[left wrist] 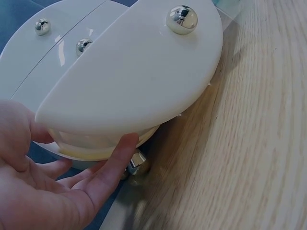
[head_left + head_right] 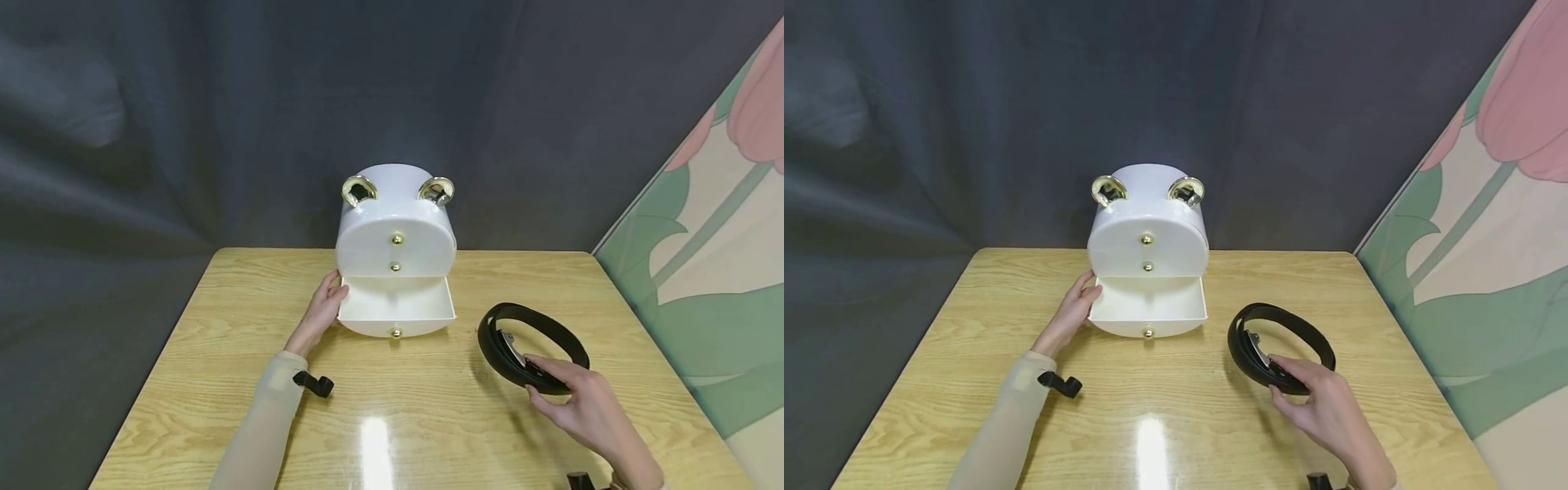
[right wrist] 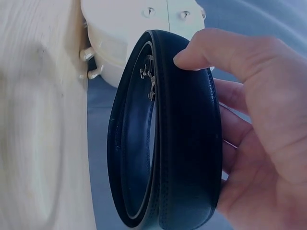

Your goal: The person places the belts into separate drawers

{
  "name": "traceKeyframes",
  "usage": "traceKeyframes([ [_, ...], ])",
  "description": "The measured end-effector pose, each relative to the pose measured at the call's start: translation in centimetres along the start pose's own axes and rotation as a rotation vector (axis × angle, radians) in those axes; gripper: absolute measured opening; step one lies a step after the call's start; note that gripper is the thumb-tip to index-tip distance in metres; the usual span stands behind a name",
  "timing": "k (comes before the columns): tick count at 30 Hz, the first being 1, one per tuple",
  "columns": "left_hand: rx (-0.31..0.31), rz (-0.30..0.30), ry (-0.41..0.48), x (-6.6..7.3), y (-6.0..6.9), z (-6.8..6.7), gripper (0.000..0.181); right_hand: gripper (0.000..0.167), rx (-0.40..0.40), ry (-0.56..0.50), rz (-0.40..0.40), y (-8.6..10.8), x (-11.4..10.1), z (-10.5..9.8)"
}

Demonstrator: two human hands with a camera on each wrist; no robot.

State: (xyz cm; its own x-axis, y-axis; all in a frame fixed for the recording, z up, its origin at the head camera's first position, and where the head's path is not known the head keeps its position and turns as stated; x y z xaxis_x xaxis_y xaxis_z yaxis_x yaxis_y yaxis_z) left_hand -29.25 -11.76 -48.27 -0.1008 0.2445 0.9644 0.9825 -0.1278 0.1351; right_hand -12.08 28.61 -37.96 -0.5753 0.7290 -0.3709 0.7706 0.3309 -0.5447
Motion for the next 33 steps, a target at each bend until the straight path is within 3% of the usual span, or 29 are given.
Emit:
traceKeyframes([
  [8,-0.009,0.006,-0.007,0.3,-0.2,0.0,0.063,0.055,0.016,-0.002,-0.065,-1.6,-1.5,-0.1],
  [18,0.017,-0.023,-0.012,0.3,-0.1,0.0,0.061,0.053,-0.03,-0.031,-0.118,-4.3,-3.4,0.4],
  [27,0.009,-0.041,0.027,-0.3,-0.1,0.1,0.062,0.047,-0.119,-0.079,-0.15,-6.8,-4.9,2.8],
  [33,0.011,-0.024,0.033,0.1,-0.1,0.0,0.062,0.046,-0.175,-0.132,-0.172,-8.6,-5.7,4.2],
])
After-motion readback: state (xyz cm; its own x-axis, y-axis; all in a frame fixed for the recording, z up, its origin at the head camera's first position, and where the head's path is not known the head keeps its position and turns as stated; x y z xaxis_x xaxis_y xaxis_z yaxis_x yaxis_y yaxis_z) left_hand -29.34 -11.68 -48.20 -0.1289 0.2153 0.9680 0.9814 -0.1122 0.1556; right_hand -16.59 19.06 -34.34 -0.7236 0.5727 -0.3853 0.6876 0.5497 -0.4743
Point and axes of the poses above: each hand's wrist, its own y-axis away from the middle knuckle, its own z-axis out of the palm, x = y × z, the point moved 8 cm from there along -y, towards the middle knuckle, and after that the axes turned 5 degrees about -y, right-handed, at the moved point
